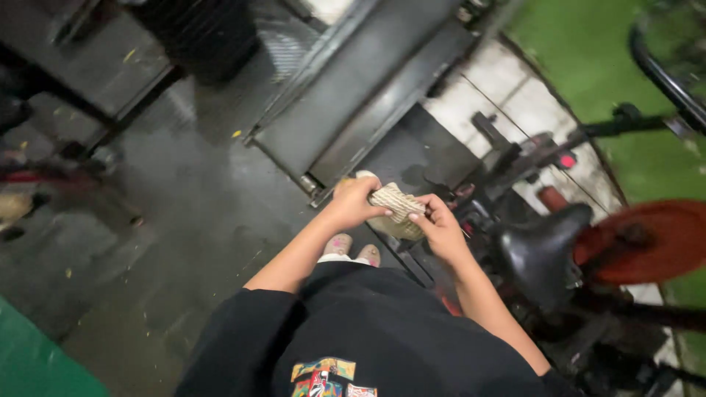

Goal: Wiping down various exercise machines and gym equipment using a cloth and spray cleaner.

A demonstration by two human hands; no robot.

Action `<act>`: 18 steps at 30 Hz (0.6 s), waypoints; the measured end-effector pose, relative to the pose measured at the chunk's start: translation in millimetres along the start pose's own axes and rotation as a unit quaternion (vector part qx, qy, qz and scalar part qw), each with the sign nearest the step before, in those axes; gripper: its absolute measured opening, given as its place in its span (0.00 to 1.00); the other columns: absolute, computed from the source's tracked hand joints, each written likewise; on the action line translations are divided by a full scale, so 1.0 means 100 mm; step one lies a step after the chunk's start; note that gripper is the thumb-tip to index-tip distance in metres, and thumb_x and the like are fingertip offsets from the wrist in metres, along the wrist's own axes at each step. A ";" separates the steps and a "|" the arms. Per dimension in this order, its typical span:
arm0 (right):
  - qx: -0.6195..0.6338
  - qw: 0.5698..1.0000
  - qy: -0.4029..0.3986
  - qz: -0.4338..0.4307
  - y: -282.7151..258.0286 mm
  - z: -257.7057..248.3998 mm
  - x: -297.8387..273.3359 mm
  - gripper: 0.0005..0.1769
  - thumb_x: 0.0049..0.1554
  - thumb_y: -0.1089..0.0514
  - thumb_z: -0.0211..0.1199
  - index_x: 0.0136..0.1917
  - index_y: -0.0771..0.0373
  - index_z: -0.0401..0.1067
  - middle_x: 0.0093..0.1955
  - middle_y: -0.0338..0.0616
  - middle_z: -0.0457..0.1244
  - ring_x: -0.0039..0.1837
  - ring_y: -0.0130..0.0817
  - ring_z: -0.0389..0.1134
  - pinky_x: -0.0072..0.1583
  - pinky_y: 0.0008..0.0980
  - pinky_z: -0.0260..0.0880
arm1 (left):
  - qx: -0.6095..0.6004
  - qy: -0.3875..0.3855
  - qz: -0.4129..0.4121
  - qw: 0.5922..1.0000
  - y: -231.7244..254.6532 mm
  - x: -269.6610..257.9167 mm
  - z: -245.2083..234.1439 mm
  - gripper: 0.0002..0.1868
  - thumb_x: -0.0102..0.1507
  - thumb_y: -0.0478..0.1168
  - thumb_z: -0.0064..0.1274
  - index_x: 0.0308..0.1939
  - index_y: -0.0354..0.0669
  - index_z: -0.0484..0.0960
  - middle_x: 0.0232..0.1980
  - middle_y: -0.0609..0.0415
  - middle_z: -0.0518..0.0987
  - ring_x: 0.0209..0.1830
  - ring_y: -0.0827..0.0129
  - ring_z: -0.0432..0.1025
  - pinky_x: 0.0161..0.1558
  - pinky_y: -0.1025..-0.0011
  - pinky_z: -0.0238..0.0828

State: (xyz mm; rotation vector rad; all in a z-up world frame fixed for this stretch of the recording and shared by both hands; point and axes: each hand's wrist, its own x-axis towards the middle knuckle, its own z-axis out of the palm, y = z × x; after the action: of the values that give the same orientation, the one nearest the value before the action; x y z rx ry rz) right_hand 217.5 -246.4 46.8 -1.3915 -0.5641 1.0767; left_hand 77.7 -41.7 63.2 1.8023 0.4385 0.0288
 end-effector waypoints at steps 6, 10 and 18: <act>-0.033 0.997 0.060 -0.028 -0.40 -0.27 -0.58 0.31 0.54 0.70 0.63 0.70 0.60 0.63 0.61 0.39 0.63 0.63 0.25 0.65 0.63 0.26 0.65 | 0.281 0.065 0.134 0.948 0.35 0.21 0.57 0.31 0.45 0.51 0.72 0.48 0.47 0.79 0.58 0.50 0.80 0.70 0.41 0.59 0.61 0.19 0.33; -0.188 0.978 0.059 -0.066 -0.31 -0.54 -0.77 0.36 0.51 0.70 0.68 0.71 0.60 0.65 0.59 0.39 0.59 0.62 0.28 0.62 0.60 0.28 0.66 | 0.222 -0.002 0.125 0.967 0.43 0.35 0.78 0.23 0.53 0.45 0.67 0.46 0.44 0.75 0.48 0.47 0.83 0.58 0.45 0.72 0.57 0.37 0.57; 0.037 0.994 0.101 -0.006 0.13 -0.96 -0.69 0.18 0.59 0.66 0.60 0.63 0.61 0.67 0.55 0.36 0.66 0.57 0.23 0.66 0.59 0.25 0.67 | 0.112 -0.108 0.107 0.982 0.79 0.72 0.81 0.29 0.55 0.45 0.67 0.49 0.40 0.66 0.43 0.40 0.81 0.48 0.44 0.77 0.46 0.55 0.71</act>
State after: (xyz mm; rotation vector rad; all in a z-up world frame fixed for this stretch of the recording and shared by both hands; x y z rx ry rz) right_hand 264.8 -354.9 37.1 -1.4103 -0.3805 0.9260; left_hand 186.3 -111.5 99.3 2.0423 0.0938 -0.0693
